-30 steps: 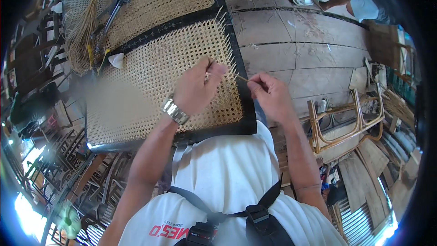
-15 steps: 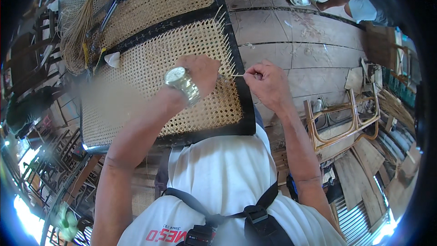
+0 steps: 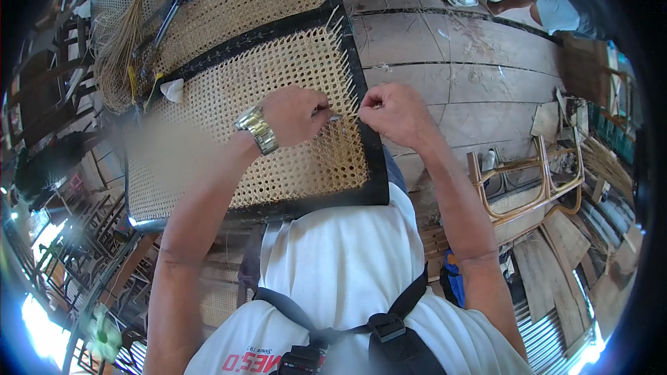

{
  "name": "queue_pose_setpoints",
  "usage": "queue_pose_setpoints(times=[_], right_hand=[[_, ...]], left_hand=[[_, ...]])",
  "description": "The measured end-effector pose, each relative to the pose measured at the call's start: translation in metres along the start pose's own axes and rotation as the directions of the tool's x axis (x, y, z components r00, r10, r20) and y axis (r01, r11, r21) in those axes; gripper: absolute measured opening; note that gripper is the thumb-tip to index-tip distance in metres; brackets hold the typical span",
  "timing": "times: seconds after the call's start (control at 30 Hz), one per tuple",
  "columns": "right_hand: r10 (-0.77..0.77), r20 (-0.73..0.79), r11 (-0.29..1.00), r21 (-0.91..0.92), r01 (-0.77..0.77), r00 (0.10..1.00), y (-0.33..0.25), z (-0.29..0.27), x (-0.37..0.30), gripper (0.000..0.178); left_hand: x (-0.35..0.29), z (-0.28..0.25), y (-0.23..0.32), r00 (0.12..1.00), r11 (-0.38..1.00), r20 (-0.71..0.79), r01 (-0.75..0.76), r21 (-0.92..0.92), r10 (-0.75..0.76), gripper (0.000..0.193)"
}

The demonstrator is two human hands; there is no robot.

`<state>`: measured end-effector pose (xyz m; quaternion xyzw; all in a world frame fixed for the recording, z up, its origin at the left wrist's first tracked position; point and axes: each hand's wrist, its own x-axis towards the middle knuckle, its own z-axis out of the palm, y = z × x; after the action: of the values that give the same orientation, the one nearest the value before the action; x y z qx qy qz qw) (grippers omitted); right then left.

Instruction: Repairing a rattan chair by attaching and securing rattan mesh to a wooden frame using a mallet and pliers.

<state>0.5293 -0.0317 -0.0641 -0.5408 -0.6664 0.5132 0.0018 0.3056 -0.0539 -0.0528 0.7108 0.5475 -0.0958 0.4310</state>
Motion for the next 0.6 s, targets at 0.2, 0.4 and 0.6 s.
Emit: queue_pose_setpoints(times=[0.2,0.4,0.6], right_hand=[[0.087,0.082,0.986,0.133,-0.097,0.993,0.017,-0.007,0.000,0.020],[0.019,0.036,0.980,0.199,-0.026,0.999,0.022,0.000,-0.003,0.015],[-0.032,-0.071,0.988,0.146,0.042,0.997,0.019,0.013,-0.004,0.015]], left_hand=[[0.001,-0.014,0.041,1.000,0.954,-0.011,0.003,0.300,0.000,0.022],[0.008,-0.017,0.077,0.993,0.886,0.079,0.045,0.462,-0.091,0.016],[0.009,-0.002,0.020,0.998,0.978,0.000,0.066,0.196,-0.068,0.028]])
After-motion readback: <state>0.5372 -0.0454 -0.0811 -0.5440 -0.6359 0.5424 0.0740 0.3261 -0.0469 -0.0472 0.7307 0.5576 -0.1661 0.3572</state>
